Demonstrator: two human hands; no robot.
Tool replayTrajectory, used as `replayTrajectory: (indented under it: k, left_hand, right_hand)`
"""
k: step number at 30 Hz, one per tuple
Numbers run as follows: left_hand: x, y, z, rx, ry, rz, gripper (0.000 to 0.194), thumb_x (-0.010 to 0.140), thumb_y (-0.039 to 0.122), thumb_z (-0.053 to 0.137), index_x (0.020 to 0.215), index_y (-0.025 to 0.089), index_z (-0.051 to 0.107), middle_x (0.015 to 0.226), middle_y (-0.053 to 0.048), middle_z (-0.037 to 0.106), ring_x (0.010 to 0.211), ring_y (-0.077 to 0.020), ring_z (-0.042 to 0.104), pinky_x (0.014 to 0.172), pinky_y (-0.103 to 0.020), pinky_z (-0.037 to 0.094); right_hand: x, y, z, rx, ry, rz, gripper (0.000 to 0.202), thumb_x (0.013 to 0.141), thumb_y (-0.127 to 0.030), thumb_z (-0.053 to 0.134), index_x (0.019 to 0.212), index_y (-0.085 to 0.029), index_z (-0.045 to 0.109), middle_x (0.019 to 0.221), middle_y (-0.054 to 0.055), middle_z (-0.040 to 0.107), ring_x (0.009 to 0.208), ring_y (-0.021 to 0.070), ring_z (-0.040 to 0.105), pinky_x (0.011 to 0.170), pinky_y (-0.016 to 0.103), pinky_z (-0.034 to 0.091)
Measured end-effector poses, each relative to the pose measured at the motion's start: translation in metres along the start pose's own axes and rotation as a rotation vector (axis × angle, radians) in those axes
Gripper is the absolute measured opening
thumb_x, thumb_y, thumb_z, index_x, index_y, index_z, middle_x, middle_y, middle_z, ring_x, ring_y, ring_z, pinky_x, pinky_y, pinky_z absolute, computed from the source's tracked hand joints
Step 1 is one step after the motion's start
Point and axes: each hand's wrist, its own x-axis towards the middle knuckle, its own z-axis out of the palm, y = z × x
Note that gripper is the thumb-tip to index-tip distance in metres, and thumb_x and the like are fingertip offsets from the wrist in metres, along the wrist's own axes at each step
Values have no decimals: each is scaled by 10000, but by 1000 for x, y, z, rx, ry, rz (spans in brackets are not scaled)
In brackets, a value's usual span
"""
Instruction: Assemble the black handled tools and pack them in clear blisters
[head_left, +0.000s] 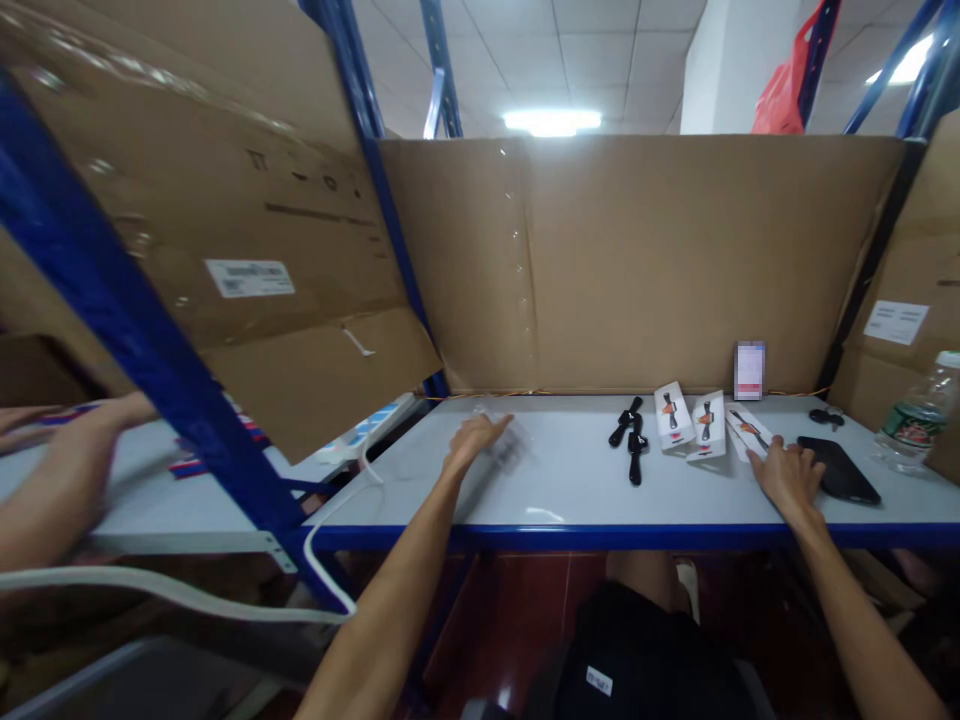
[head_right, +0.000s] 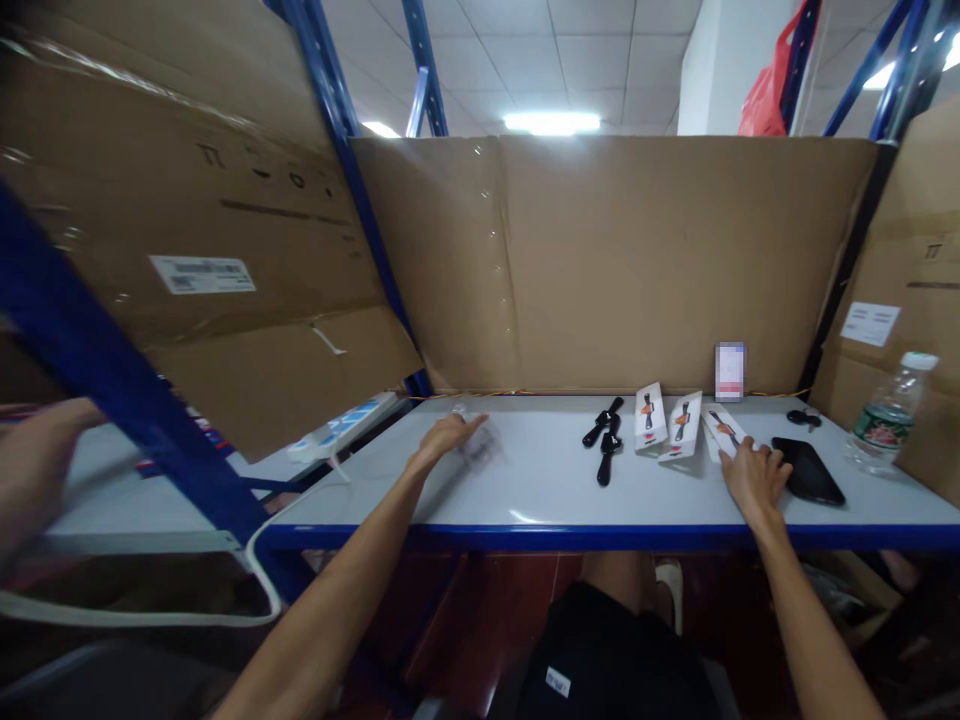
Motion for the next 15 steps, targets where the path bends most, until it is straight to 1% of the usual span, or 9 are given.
replayTrajectory:
  k: [2, 4, 6, 7, 9, 10, 11, 13, 15]
  left_hand:
    - [5, 6, 7, 191, 68, -70, 432, 571, 470, 845, 603, 223, 492, 1058, -266, 706, 1300, -490, 489, 949, -538, 414]
    - [7, 13, 13, 338, 43, -49, 384, 560, 427, 861, 663, 202, 567, 1119, -282, 693, 1244, -508, 532, 950, -552, 413]
    - [6, 19, 20, 466, 14, 16, 377, 600, 388, 842, 844, 174, 650, 1166, -283, 682, 1201, -484, 576, 951, -529, 428]
    - [4, 20, 23, 535, 25, 38, 443, 633, 377, 823, 981, 157, 660, 1190, -283, 673, 1195, -463, 590, 956, -511, 435]
    - [-2, 19, 30, 664, 85, 47, 636, 703, 385, 777, 1241, 110, 579, 1254, -296, 637, 1208, -429, 591, 967, -478, 445]
    - [-4, 17, 33, 715, 118, 42, 716, 731, 410, 757, 1321, 81, 520, 1291, -309, 609, 1227, -425, 577, 971, -471, 449]
    - [-7, 15, 35, 752, 146, 36, 772, 750, 448, 739, 1361, 54, 480, 1325, -322, 578, 1249, -432, 555, 973, -471, 452]
    - [-11, 7, 38, 772, 181, 48, 817, 774, 542, 699, 1366, 28, 468, 1360, -325, 546, 1280, -450, 515, 971, -478, 459]
    - [-15, 0, 39, 742, 205, 88, 794, 795, 605, 651, 1327, 36, 501, 1334, -308, 568, 1274, -449, 515, 959, -474, 469]
  right_hand:
    - [-1, -1, -4, 37, 65, -9, 474, 987, -424, 449, 1219, -50, 625, 1154, 262, 619, 1112, 405, 518, 869, 480, 366]
    - [-2, 0, -8, 103, 157, -9, 446, 992, -399, 440, 1230, -73, 628, 1210, 246, 606, 1135, 385, 500, 881, 465, 357]
    - [-4, -1, -15, 186, 252, -2, 407, 986, -374, 442, 1212, -101, 642, 1224, 220, 613, 1142, 363, 494, 890, 448, 354]
    - [-6, -3, -20, 228, 294, 0, 384, 981, -356, 445, 1189, -109, 652, 1212, 206, 624, 1139, 352, 500, 892, 436, 357]
    - [-15, -11, -32, 307, 333, -34, 337, 972, -303, 438, 1137, -116, 664, 1163, 180, 654, 1119, 321, 530, 883, 396, 374]
    - [-23, -19, -39, 339, 312, -69, 316, 968, -274, 431, 1111, -121, 668, 1128, 167, 672, 1094, 300, 557, 868, 369, 387]
    - [-33, -30, -47, 367, 256, -122, 301, 968, -250, 420, 1090, -129, 668, 1092, 154, 689, 1060, 275, 589, 844, 341, 398]
    - [-56, -59, -61, 375, 19, -204, 277, 980, -259, 420, 1024, -176, 681, 973, 113, 727, 913, 239, 654, 755, 309, 411]
    - [-79, -93, -72, 352, -181, -287, 282, 995, -338, 449, 1047, -194, 686, 929, 111, 742, 864, 234, 688, 726, 298, 423]
